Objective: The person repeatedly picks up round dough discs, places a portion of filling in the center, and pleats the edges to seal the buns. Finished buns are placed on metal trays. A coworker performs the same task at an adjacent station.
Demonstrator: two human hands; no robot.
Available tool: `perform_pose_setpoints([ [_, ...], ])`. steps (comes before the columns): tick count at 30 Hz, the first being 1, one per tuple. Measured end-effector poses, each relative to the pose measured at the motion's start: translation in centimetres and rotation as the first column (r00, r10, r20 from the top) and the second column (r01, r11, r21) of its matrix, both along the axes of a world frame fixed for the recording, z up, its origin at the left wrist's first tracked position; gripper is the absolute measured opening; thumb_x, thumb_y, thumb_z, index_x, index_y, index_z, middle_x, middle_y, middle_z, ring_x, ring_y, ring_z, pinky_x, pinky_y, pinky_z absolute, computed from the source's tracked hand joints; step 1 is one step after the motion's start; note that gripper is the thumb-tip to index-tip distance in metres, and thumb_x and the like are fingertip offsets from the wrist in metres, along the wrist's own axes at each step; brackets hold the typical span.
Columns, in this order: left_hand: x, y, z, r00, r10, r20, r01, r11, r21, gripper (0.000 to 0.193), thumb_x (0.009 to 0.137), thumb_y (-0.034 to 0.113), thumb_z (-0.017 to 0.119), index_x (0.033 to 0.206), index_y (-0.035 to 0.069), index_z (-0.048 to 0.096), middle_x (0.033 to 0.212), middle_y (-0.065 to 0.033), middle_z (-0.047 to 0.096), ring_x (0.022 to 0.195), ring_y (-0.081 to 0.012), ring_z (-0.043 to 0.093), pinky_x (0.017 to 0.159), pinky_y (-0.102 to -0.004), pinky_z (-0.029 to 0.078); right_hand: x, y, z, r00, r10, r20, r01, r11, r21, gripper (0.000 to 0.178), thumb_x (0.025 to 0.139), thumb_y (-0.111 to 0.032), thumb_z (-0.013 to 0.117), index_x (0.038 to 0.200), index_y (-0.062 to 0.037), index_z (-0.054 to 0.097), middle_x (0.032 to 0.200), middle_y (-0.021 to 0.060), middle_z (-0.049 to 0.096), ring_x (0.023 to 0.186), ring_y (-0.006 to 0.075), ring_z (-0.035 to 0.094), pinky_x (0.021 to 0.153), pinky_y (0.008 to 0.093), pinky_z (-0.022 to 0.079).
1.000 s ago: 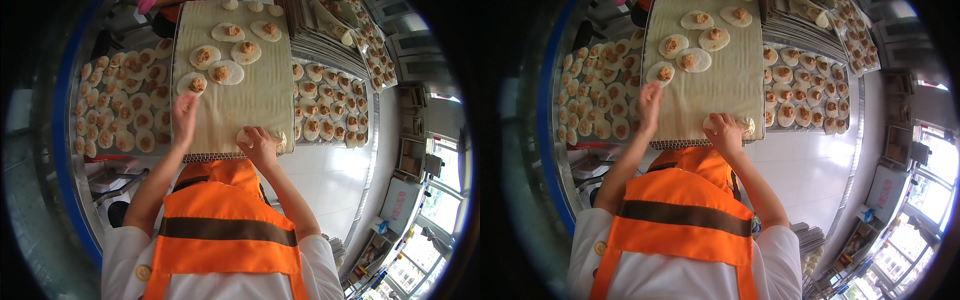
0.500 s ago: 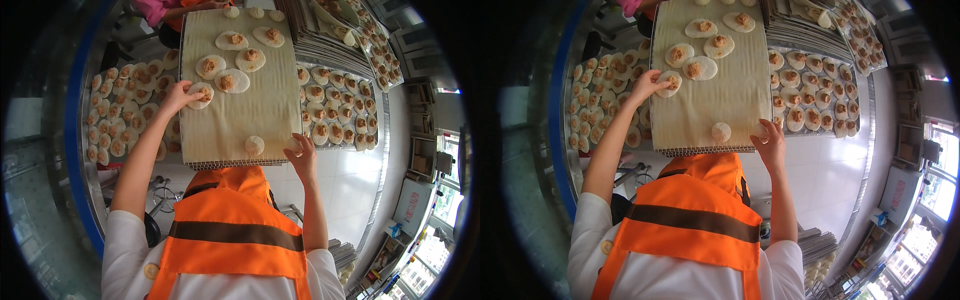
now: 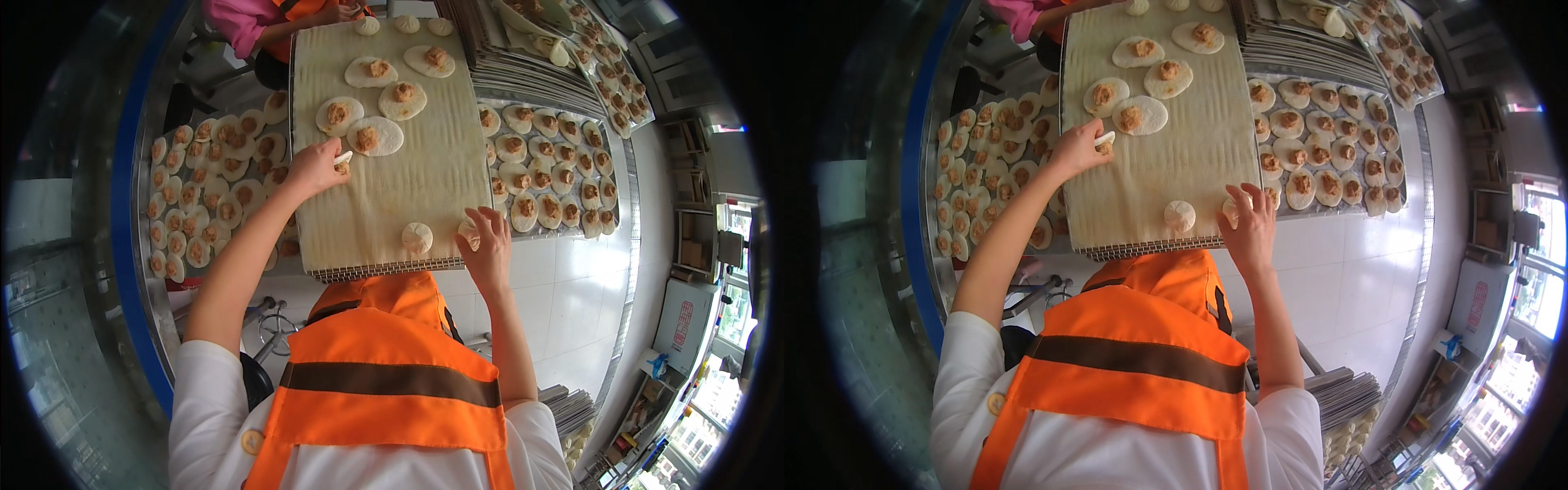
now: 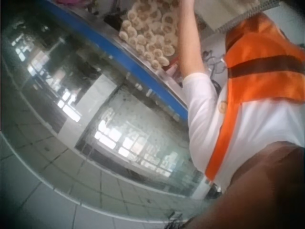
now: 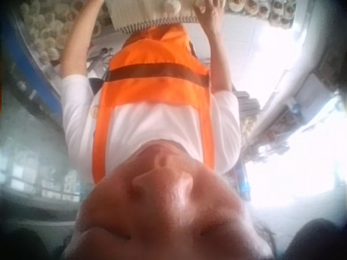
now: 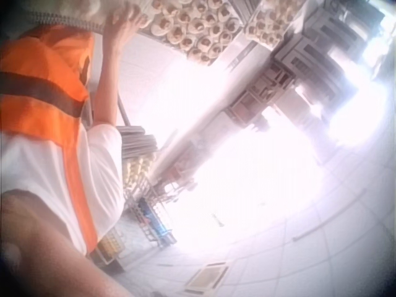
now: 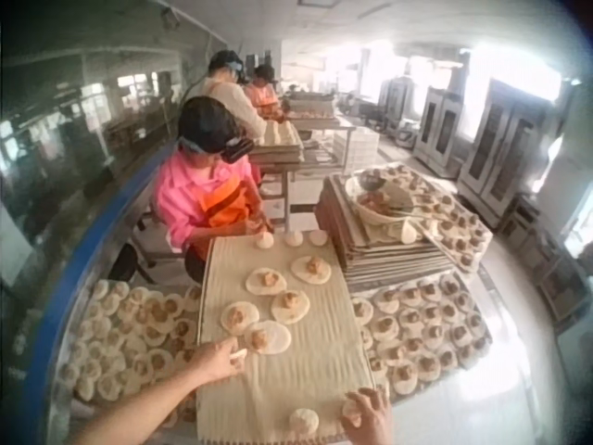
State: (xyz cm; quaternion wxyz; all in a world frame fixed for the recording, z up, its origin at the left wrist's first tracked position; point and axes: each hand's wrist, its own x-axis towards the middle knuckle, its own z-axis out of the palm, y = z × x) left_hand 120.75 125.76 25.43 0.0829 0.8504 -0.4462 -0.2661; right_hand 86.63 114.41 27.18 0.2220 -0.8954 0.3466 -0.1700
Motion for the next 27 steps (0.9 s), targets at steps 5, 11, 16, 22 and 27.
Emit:
perform_pose_setpoints([
  [5,-2.3,4.3,2.9,0.206,0.137,-0.969,-0.781,0.620,-0.079,0.032,0.087,0.020,0.072,0.112,0.006,0.058,0.109,-0.0030,0.066,0.100,-0.0179,0.065,0.086,-0.0374,0.054,4.2,2.4,3.0,0.953,0.091,0.289,-0.119,0.989,0.083,0.033,0.076,-0.007,0.075,0.108,-0.0083,0.067,0.109,0.0099,0.062,0.102,0.0318,0.058,0.085,0.0408,0.049],
  [11,-8.1,8.4,4.0,-0.348,-0.135,-0.928,-0.747,0.637,0.188,0.031,0.086,0.009,0.072,0.114,0.008,0.058,0.103,-0.0034,0.065,0.097,-0.0164,0.064,0.088,-0.0340,0.052,10.2,6.0,3.8,0.939,0.031,0.342,-0.288,0.610,0.738,0.028,0.089,-0.020,0.072,0.108,0.0005,0.066,0.092,0.0077,0.066,0.079,0.0122,0.061,0.068,0.0272,0.051],
  [16,-10.9,10.1,3.3,-0.225,-0.059,-0.972,-0.839,0.519,0.163,0.031,0.084,0.000,0.070,0.111,0.009,0.060,0.101,-0.0039,0.066,0.094,-0.0164,0.065,0.085,-0.0333,0.055,10.4,7.6,4.3,0.961,-0.055,0.273,-0.208,0.509,0.835,0.019,0.089,-0.015,0.071,0.094,0.0027,0.068,0.080,0.0040,0.068,0.064,0.0075,0.059,0.057,0.0236,0.050],
  [22,-12.2,11.9,3.2,-0.300,-0.114,-0.947,-0.832,0.516,0.202,0.032,0.087,-0.002,0.066,0.118,0.007,0.061,0.105,-0.0066,0.067,0.094,-0.0162,0.066,0.084,-0.0317,0.057,10.0,8.0,4.5,0.834,0.345,0.432,-0.497,0.810,0.312,0.017,0.083,-0.006,0.074,0.096,0.0026,0.069,0.081,0.0028,0.066,0.068,0.0102,0.062,0.060,0.0285,0.052],
  [27,-12.9,12.3,3.0,-0.207,-0.113,-0.972,-0.848,0.517,0.120,0.034,0.090,0.001,0.064,0.123,0.004,0.059,0.108,-0.0065,0.066,0.101,-0.0165,0.065,0.086,-0.0320,0.056,10.0,7.2,4.6,0.940,0.183,0.288,-0.341,0.525,0.780,0.025,0.082,-0.007,0.074,0.105,0.0018,0.067,0.084,0.0062,0.067,0.072,0.0143,0.063,0.064,0.0293,0.053],
])
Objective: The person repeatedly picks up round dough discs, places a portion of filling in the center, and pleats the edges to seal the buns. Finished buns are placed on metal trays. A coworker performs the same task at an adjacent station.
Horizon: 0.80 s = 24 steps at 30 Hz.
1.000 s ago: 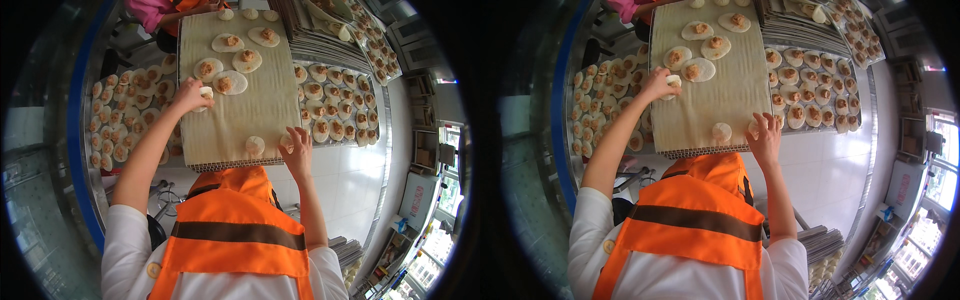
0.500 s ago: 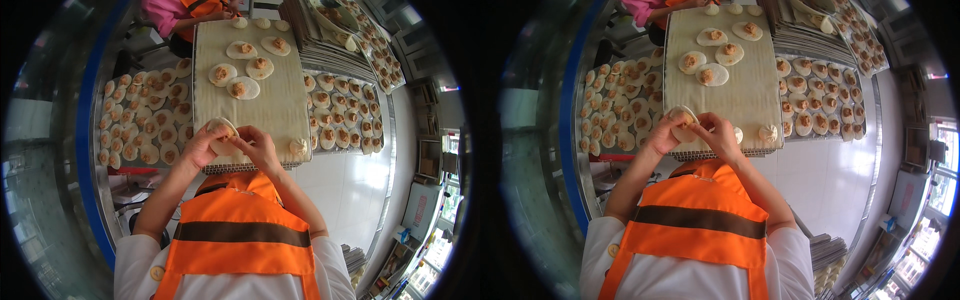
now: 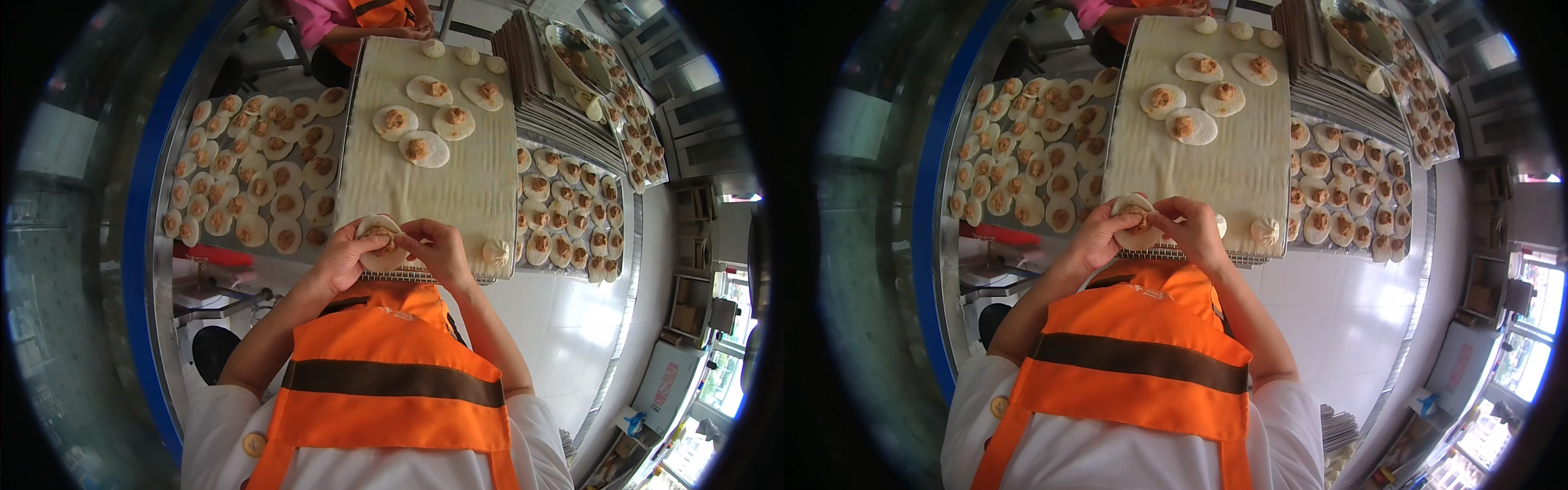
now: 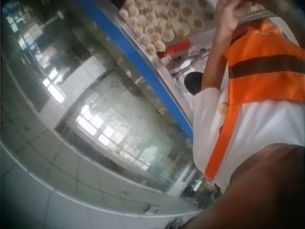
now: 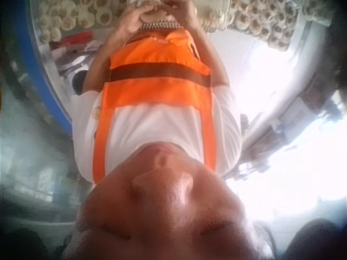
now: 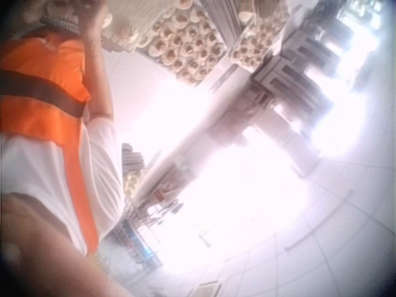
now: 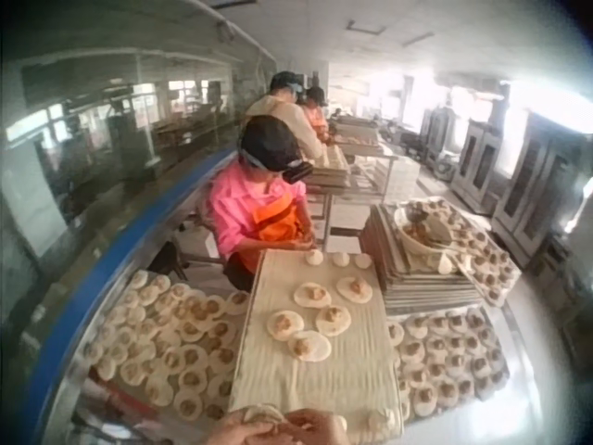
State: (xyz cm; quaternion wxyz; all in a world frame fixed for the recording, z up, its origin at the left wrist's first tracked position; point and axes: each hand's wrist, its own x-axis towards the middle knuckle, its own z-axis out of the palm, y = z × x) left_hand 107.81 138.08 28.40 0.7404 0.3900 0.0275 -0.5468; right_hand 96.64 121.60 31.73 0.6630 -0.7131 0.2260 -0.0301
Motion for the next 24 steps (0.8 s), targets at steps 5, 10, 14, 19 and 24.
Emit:
perform_pose_setpoints([
  [5,-0.5,0.9,-0.4,0.999,-0.020,0.048,0.021,1.000,-0.021,0.034,0.091,0.001,0.063,0.125,0.002,0.058,0.111,-0.0073,0.066,0.102,-0.0169,0.065,0.089,-0.0306,0.055,-0.3,0.7,0.8,0.914,0.255,0.315,0.009,0.764,-0.645,0.019,0.082,-0.005,0.071,0.100,-0.0018,0.068,0.084,0.0076,0.065,0.074,0.0194,0.064,0.065,0.0302,0.053],
  [10,-0.6,1.4,-0.4,0.976,-0.079,0.205,0.060,0.993,0.099,0.034,0.091,0.003,0.064,0.125,-0.001,0.058,0.109,-0.0077,0.066,0.096,-0.0154,0.067,0.088,-0.0296,0.055,0.7,0.5,1.7,0.984,0.129,0.126,-0.092,0.961,-0.261,0.014,0.080,-0.004,0.069,0.093,-0.0045,0.066,0.080,0.0073,0.061,0.076,0.0258,0.064,0.065,0.0345,0.054],
  [14,-0.4,1.7,0.1,0.936,-0.155,0.317,0.116,0.983,0.140,0.033,0.092,0.003,0.061,0.124,-0.003,0.060,0.104,-0.0061,0.067,0.093,-0.0113,0.065,0.085,-0.0268,0.053,0.8,0.8,2.3,0.811,0.524,0.261,-0.145,0.612,-0.778,0.019,0.080,-0.006,0.070,0.099,-0.0044,0.067,0.085,0.0075,0.063,0.079,0.0259,0.065,0.067,0.0350,0.055],
  [19,0.2,2.1,0.4,0.873,-0.254,0.416,0.212,0.966,0.146,0.035,0.092,0.002,0.059,0.126,-0.003,0.059,0.102,-0.0053,0.067,0.090,-0.0093,0.064,0.082,-0.0245,0.052,1.2,1.3,2.4,0.944,0.324,0.066,-0.256,0.842,-0.474,0.017,0.076,-0.007,0.070,0.092,-0.0084,0.064,0.086,0.0050,0.061,0.085,0.0256,0.064,0.066,0.0355,0.054],
  [24,0.7,1.8,0.6,0.762,-0.362,0.537,0.295,0.932,0.209,0.042,0.086,-0.005,0.059,0.127,0.001,0.056,0.104,-0.0050,0.066,0.093,-0.0113,0.064,0.082,-0.0260,0.051,1.6,1.1,2.5,0.751,0.656,0.075,-0.330,0.471,-0.818,0.032,0.078,-0.006,0.072,0.108,-0.0034,0.063,0.089,0.0087,0.061,0.086,0.0301,0.064,0.070,0.0372,0.054],
])
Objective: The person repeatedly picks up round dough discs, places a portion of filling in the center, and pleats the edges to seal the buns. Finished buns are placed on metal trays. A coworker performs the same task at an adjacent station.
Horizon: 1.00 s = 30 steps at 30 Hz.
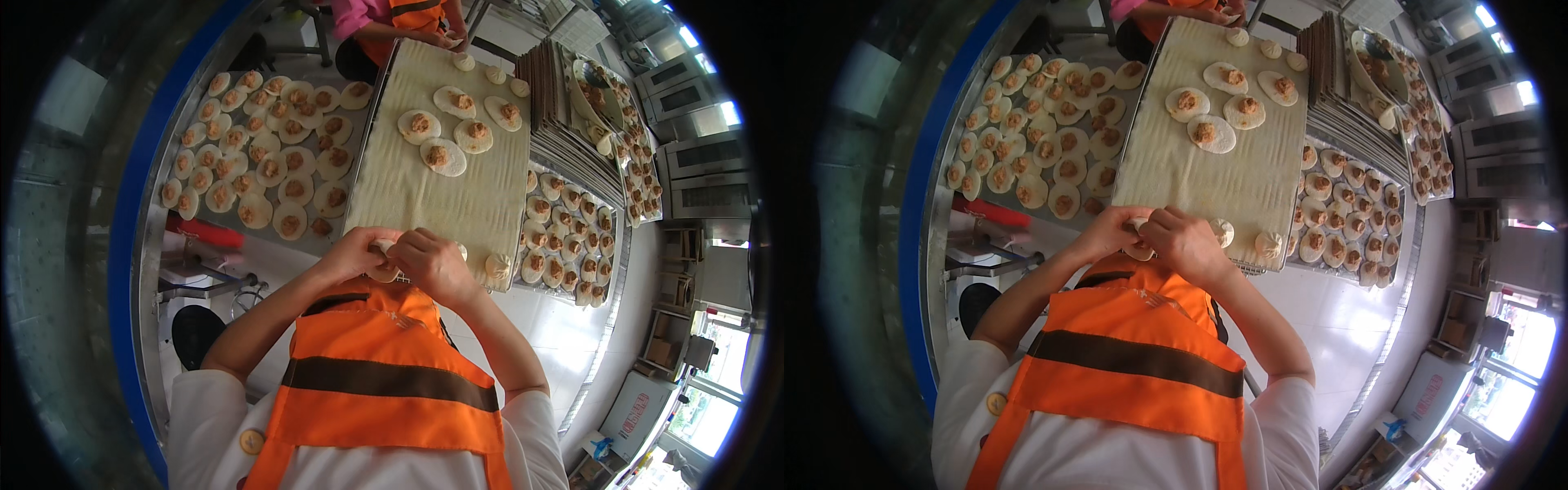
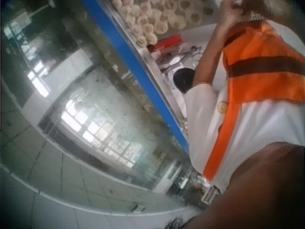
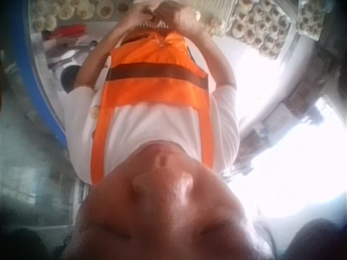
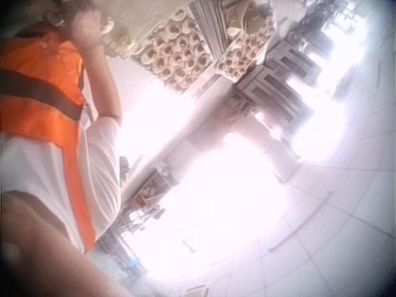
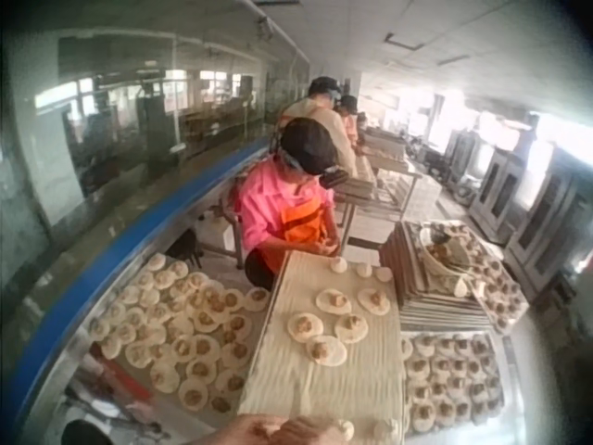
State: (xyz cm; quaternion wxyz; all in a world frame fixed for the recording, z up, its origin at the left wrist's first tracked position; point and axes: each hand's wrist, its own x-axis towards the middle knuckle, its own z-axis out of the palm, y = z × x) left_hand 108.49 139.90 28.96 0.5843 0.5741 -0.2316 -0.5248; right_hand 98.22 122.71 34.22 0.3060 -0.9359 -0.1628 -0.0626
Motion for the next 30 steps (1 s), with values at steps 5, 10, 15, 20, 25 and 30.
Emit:
perform_pose_setpoints([
  [5,0.4,-1.2,1.0,0.950,0.144,0.277,-0.159,0.987,0.032,0.038,0.083,-0.002,0.065,0.120,0.003,0.059,0.102,-0.0064,0.067,0.095,-0.0133,0.065,0.083,-0.0273,0.052,0.8,-1.1,0.7,0.918,-0.222,-0.329,0.328,0.892,0.310,0.029,0.079,-0.008,0.074,0.107,-0.0034,0.065,0.089,0.0079,0.064,0.083,0.0264,0.066,0.067,0.0340,0.054],
  [10,1.3,-0.9,1.3,0.903,0.212,-0.373,-0.228,0.974,0.002,0.039,0.083,-0.005,0.062,0.122,0.000,0.059,0.104,-0.0063,0.066,0.092,-0.0130,0.066,0.084,-0.0256,0.054,0.0,-0.9,1.1,0.963,-0.264,-0.048,0.268,0.948,0.169,0.019,0.080,-0.008,0.074,0.098,-0.0029,0.066,0.083,0.0077,0.065,0.077,0.0230,0.066,0.066,0.0333,0.053],
  [15,0.8,-0.9,0.3,0.946,0.190,-0.262,-0.195,0.981,0.008,0.040,0.085,-0.007,0.060,0.124,-0.001,0.060,0.106,-0.0072,0.067,0.091,-0.0124,0.066,0.081,-0.0263,0.055,0.0,-0.2,-0.2,0.883,-0.400,-0.245,0.469,0.773,0.427,0.019,0.075,-0.004,0.073,0.093,-0.0079,0.066,0.085,0.0082,0.064,0.078,0.0296,0.064,0.064,0.0375,0.053],
  [20,0.7,-1.2,-0.5,0.971,0.143,-0.191,-0.132,0.989,0.068,0.040,0.084,-0.011,0.056,0.122,-0.002,0.062,0.098,-0.0051,0.067,0.087,-0.0086,0.063,0.076,-0.0234,0.053,0.1,-0.5,-0.8,0.969,-0.245,-0.035,0.247,0.943,0.224,0.019,0.076,-0.005,0.072,0.094,-0.0076,0.067,0.086,0.0078,0.064,0.079,0.0292,0.064,0.068,0.0373,0.053],
  [25,0.4,-1.3,-1.0,0.999,0.049,-0.007,-0.049,0.997,0.061,0.037,0.080,-0.009,0.056,0.115,-0.004,0.065,0.083,0.0002,0.062,0.073,-0.0045,0.053,0.062,-0.0215,0.044,-0.1,-0.5,-0.7,0.917,-0.293,-0.270,0.360,0.900,0.246,0.016,0.076,-0.006,0.072,0.091,-0.0085,0.066,0.086,0.0058,0.063,0.081,0.0277,0.064,0.069,0.0378,0.053],
  [30,0.3,-2.2,-0.1,0.934,-0.135,0.332,0.107,0.989,0.101,0.035,0.080,-0.007,0.057,0.114,-0.004,0.063,0.081,-0.0004,0.063,0.074,-0.0073,0.055,0.063,-0.0236,0.045,-0.1,-0.5,-0.8,0.946,-0.277,-0.167,0.306,0.935,0.181,0.014,0.077,-0.009,0.073,0.089,-0.0052,0.067,0.085,0.0082,0.063,0.079,0.0272,0.064,0.070,0.0362,0.053],
])
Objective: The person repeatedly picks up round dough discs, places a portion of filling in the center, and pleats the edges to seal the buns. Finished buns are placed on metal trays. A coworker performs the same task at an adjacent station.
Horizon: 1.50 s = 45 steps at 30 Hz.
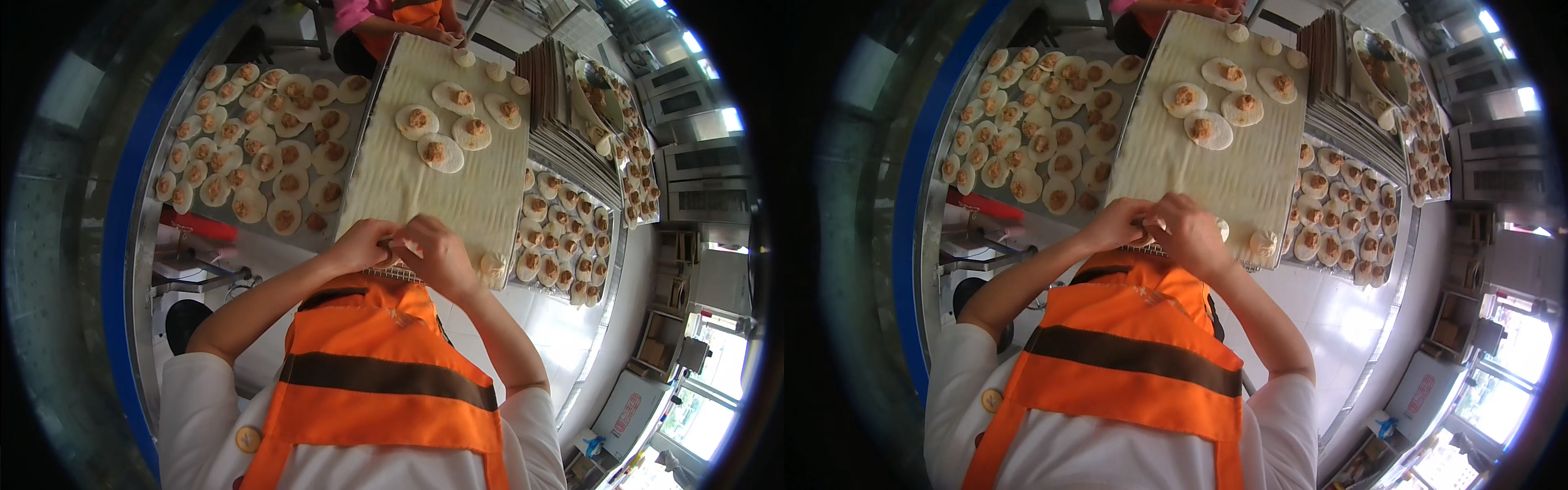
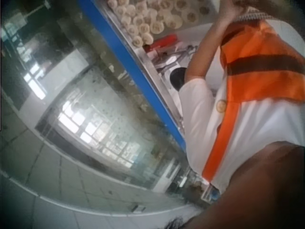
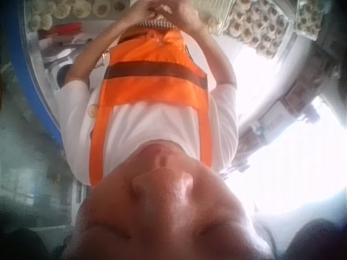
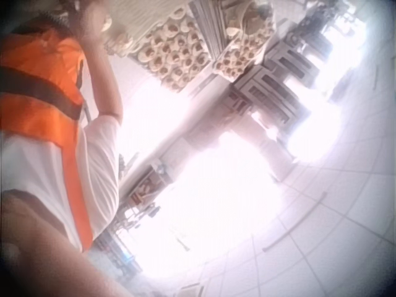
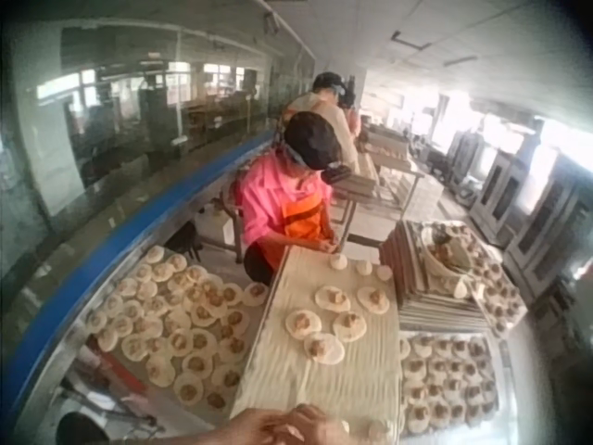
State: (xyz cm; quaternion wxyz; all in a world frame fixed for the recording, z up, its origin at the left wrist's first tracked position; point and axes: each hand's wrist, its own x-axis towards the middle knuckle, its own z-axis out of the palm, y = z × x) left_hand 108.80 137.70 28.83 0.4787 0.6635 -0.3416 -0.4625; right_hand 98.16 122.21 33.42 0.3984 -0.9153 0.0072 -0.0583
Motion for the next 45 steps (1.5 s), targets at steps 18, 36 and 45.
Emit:
perform_pose_setpoints([
  [18,2.0,0.0,-0.8,0.792,0.130,-0.597,-0.143,0.989,0.027,0.042,0.083,-0.008,0.054,0.125,-0.002,0.060,0.090,-0.0020,0.066,0.083,-0.0094,0.063,0.080,-0.0246,0.054,-0.3,0.0,-0.4,0.965,-0.255,-0.058,0.262,0.944,0.199,0.013,0.081,-0.009,0.074,0.092,-0.0056,0.069,0.083,0.0072,0.066,0.075,0.0225,0.065,0.064,0.0334,0.053],
  [36,2.0,-0.7,-0.9,0.612,0.179,-0.770,-0.237,0.971,0.037,0.039,0.097,0.009,0.055,0.135,0.002,0.052,0.120,-0.0045,0.062,0.107,-0.0143,0.062,0.098,-0.0327,0.050,-0.7,-0.3,-1.8,0.921,-0.357,-0.157,0.388,0.878,0.280,0.010,0.085,-0.008,0.071,0.091,-0.0003,0.070,0.084,0.0069,0.068,0.071,0.0176,0.066,0.066,0.0291,0.052],
  [45,1.8,-1.5,-0.4,0.822,0.188,-0.538,-0.182,0.981,0.065,0.030,0.093,0.005,0.056,0.123,0.002,0.064,0.091,0.0024,0.065,0.084,-0.0077,0.060,0.077,-0.0245,0.048,-0.4,0.0,-1.7,0.941,-0.331,0.068,0.326,0.942,0.078,0.013,0.081,-0.008,0.073,0.092,-0.0061,0.067,0.084,0.0076,0.062,0.077,0.0255,0.064,0.067,0.0343,0.054],
])
